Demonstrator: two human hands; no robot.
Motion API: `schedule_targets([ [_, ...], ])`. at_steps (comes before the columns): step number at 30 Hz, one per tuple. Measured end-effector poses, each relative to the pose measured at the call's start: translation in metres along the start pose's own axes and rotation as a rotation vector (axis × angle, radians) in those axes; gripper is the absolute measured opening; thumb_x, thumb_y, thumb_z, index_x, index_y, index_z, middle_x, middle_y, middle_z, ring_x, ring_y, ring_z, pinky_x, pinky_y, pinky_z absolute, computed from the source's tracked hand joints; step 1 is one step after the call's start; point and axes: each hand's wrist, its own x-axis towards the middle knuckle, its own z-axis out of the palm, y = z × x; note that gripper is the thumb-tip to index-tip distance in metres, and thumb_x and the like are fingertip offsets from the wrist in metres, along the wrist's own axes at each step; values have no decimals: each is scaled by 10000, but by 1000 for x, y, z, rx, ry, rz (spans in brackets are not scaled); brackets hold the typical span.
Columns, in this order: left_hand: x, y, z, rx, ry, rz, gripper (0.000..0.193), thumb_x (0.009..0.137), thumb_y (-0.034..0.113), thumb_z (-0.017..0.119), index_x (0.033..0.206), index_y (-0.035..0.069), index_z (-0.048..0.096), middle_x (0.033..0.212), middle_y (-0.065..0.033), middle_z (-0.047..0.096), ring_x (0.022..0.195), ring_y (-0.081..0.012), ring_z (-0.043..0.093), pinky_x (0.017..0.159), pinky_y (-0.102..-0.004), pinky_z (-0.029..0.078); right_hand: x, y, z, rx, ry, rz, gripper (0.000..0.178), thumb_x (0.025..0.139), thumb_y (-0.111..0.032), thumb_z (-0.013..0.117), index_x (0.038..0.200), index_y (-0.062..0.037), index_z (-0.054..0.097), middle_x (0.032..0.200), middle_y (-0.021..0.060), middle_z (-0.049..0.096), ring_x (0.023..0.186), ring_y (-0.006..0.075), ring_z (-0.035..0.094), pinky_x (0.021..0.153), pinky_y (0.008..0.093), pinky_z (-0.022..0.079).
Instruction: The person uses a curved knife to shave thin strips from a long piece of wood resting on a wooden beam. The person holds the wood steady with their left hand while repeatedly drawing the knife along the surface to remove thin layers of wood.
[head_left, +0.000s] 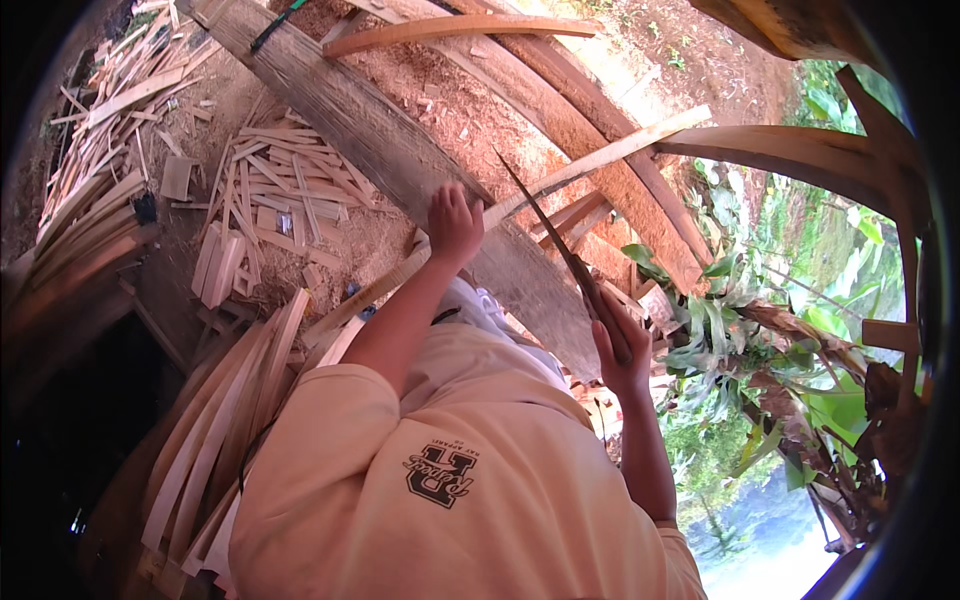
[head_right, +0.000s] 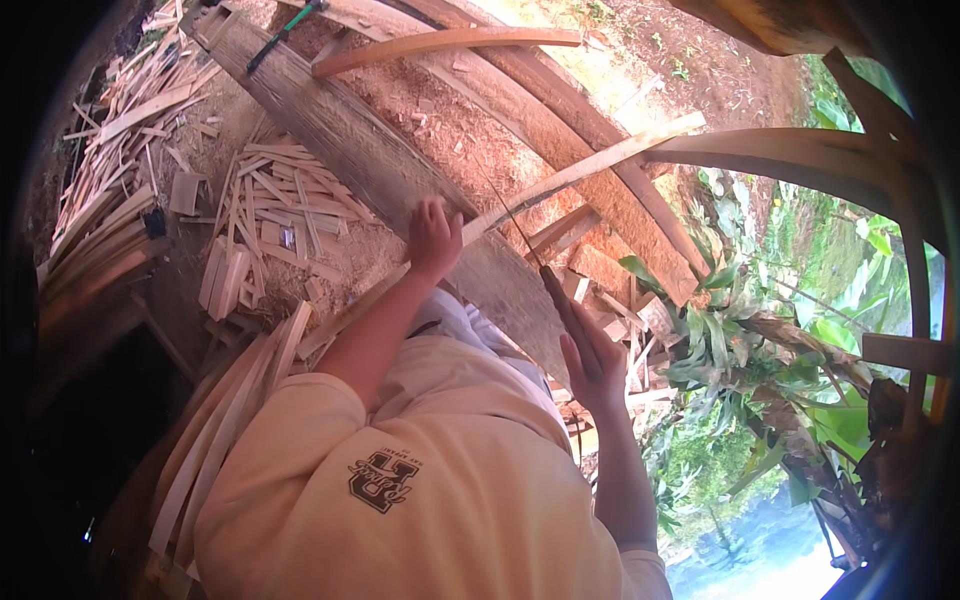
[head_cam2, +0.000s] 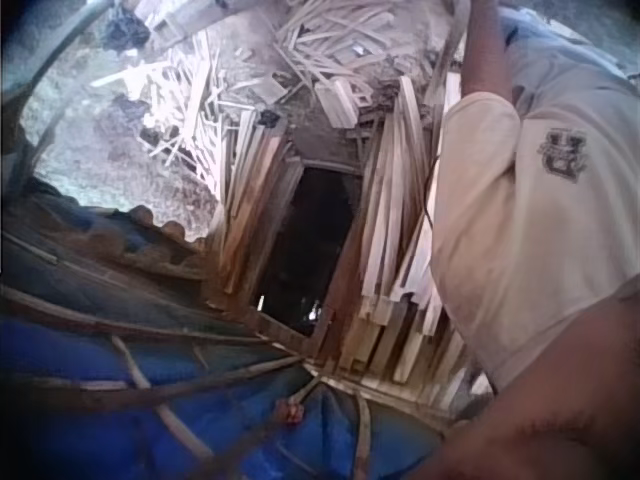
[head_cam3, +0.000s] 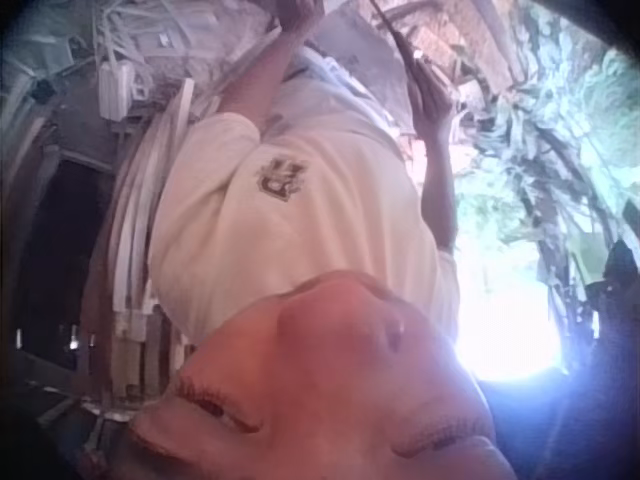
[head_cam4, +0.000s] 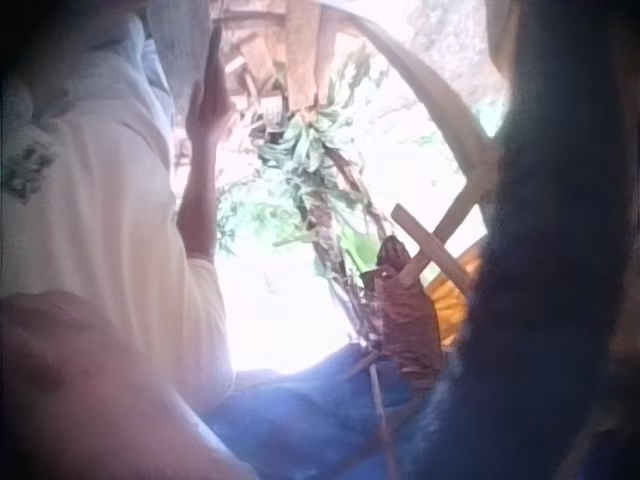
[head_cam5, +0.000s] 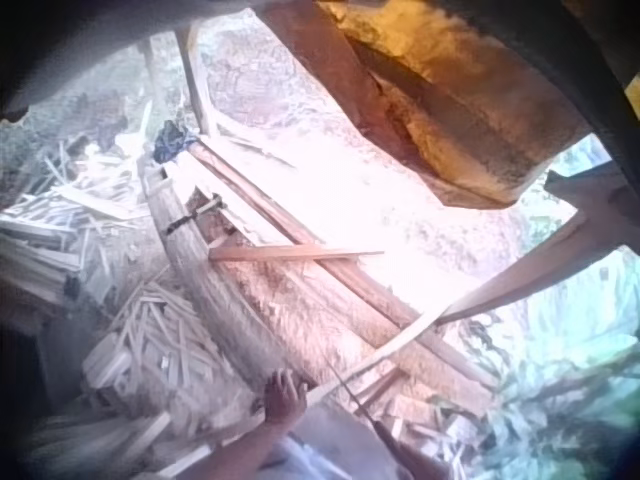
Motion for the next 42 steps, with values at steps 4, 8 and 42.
schedule_targets([
  [4, 28, 18, 38, -34, 606, -239, 873, 1031, 418, 547, 1644, -116, 231, 1729, -275, 235, 1634, -423, 198, 1319, -542, 203, 25, -3, 14, 7, -25, 36, 496, 993, -63, 712, 1473, 21, 615, 1275, 208, 768, 1186, 249, 751, 1002, 339, 549],
  [8, 35, 39, 57, 86, 615, -374, 858, 1050, 422, 454, 1653, -129, 190, 1771, -265, 139, 1664, -383, 117, 1341, -530, 133, 36, 6, 26, -39, -45, 58, 494, 994, -58, 707, 1473, 20, 616, 1273, 204, 770, 1165, 229, 756, 984, 327, 551],
  [42, 34, 45, 44, 184, 555, -408, 850, 1020, 409, 508, 1646, -104, 248, 1764, -255, 171, 1654, -418, 139, 1337, -562, 117, 91, 8, 55, -110, -133, -39, 486, 998, -51, 654, 1467, 62, 593, 1259, 260, 751, 1161, 306, 767, 931, 356, 587],
])
